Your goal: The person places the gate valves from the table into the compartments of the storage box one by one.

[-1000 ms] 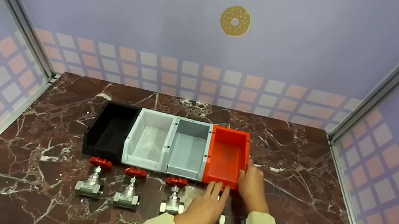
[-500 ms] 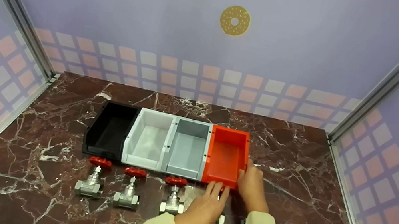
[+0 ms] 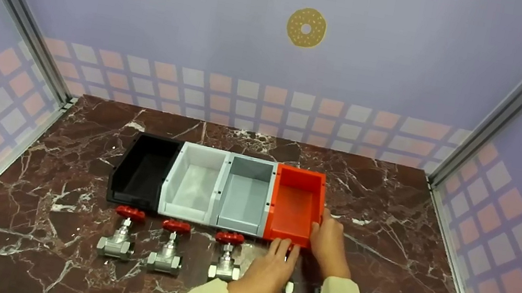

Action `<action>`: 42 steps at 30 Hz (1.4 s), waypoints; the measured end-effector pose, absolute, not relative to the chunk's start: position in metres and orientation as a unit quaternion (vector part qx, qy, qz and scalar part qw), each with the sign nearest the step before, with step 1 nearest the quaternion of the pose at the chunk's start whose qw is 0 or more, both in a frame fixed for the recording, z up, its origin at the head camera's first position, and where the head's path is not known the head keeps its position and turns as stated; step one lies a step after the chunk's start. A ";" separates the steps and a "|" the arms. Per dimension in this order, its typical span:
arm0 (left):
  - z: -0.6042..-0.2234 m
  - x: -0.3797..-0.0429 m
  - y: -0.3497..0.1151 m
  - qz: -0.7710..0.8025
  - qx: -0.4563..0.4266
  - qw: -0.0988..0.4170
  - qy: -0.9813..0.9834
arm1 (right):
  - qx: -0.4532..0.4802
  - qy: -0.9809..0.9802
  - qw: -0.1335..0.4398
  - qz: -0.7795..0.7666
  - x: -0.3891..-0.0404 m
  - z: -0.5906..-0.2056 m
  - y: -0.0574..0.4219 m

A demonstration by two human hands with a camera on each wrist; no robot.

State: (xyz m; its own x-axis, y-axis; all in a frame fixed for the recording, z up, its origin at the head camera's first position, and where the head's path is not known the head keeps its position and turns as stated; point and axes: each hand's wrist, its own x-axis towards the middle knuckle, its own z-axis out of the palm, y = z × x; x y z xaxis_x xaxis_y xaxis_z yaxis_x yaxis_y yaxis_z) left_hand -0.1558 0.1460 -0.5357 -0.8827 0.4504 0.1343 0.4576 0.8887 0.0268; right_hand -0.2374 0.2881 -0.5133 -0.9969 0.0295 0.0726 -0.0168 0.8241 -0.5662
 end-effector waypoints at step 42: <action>-0.525 -0.157 0.139 -0.031 -0.259 0.098 -0.960 | -0.001 -0.953 0.053 0.298 -0.239 -0.515 0.289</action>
